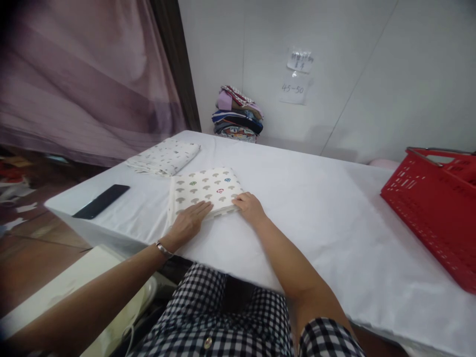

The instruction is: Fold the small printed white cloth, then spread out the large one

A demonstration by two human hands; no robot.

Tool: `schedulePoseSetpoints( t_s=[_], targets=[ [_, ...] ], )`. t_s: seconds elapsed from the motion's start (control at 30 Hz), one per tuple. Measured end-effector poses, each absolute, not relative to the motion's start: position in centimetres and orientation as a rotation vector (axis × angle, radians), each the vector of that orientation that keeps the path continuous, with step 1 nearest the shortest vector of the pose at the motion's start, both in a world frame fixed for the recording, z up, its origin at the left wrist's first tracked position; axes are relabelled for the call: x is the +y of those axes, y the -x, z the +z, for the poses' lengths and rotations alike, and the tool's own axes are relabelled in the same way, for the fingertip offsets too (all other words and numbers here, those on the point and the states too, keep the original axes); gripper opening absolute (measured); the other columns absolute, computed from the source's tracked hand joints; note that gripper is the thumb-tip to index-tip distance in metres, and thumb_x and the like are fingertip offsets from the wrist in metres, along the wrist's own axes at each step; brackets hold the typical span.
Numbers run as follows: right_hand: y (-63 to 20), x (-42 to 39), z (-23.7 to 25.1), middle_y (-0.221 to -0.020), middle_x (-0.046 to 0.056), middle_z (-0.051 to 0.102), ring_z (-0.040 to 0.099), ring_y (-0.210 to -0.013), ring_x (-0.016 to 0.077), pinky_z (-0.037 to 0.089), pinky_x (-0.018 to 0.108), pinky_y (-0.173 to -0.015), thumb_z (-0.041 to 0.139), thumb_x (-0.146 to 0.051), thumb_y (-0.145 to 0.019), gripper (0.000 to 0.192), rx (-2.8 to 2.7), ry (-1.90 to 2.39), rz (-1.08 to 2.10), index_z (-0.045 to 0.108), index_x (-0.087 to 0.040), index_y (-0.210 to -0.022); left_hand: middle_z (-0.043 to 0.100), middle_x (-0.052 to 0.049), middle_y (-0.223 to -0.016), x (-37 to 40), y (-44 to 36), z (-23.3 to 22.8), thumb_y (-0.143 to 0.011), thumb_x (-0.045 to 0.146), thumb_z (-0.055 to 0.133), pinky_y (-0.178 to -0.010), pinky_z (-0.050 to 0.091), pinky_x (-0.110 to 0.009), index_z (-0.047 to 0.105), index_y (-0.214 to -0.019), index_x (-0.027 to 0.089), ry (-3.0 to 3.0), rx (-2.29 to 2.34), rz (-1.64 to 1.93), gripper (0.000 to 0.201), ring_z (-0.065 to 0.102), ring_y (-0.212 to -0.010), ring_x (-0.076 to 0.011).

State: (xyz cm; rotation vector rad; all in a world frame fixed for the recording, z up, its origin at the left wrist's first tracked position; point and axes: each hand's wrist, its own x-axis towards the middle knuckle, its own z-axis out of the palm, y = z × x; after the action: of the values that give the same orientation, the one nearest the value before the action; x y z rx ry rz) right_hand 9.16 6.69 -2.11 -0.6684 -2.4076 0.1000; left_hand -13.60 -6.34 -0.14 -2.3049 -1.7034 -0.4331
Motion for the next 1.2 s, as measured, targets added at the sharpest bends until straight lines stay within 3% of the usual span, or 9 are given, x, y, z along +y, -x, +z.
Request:
schedulePoseSetpoints(
  t_s=[0.2, 0.5, 0.8, 1.2],
  targets=[
    [-9.9, 6.7, -2.3, -0.094, 0.005, 0.065, 0.052, -0.09, 0.0192, 0.048, 0.029, -0.072, 0.052, -0.016, -0.089, 0.023, -2.302, 0.688, 0.245, 0.071, -0.026, -0.098, 0.057, -0.009, -0.131, -6.2, 13.6, -0.3, -0.081, -0.001, 0.034, -0.103, 0.042, -0.04, 0.055, -0.128, 0.015, 2.297, -1.746, -0.436, 0.054, 0.047, -0.127, -0.0227],
    [-10.1, 6.8, -2.4, -0.098, 0.005, 0.064, 0.054, -0.093, 0.0185, 0.049, 0.031, -0.078, 0.052, -0.012, -0.088, 0.025, -2.288, 0.711, 0.321, 0.07, -0.026, -0.099, 0.056, -0.009, -0.132, -6.2, 13.6, -0.3, -0.079, -0.002, 0.034, -0.102, 0.043, -0.041, 0.055, -0.129, 0.015, 2.284, -1.775, -0.454, 0.057, 0.048, -0.126, -0.0232],
    [-9.2, 6.0, -2.2, -0.093, 0.006, 0.063, 0.051, -0.092, 0.019, 0.047, 0.029, -0.074, 0.046, -0.008, -0.088, 0.03, -2.262, 0.845, 0.108, 0.071, -0.025, -0.091, 0.054, -0.01, -0.134, -6.3, 13.9, -0.6, -0.078, -0.002, 0.033, -0.104, 0.042, -0.041, 0.054, -0.13, 0.015, 2.269, -1.731, -0.454, 0.059, 0.047, -0.127, -0.0232],
    [-10.2, 7.0, -3.4, -0.097, 0.004, 0.064, 0.057, -0.093, 0.0173, 0.049, 0.032, -0.082, 0.054, -0.01, -0.084, 0.026, -2.156, 0.824, 0.511, 0.072, -0.025, -0.097, 0.056, -0.012, -0.131, -6.3, 14.4, -0.7, -0.083, 0.002, 0.033, -0.105, 0.04, -0.041, 0.056, -0.128, 0.013, 2.256, -1.717, -0.503, 0.051, 0.05, -0.124, -0.0227]
  ],
)
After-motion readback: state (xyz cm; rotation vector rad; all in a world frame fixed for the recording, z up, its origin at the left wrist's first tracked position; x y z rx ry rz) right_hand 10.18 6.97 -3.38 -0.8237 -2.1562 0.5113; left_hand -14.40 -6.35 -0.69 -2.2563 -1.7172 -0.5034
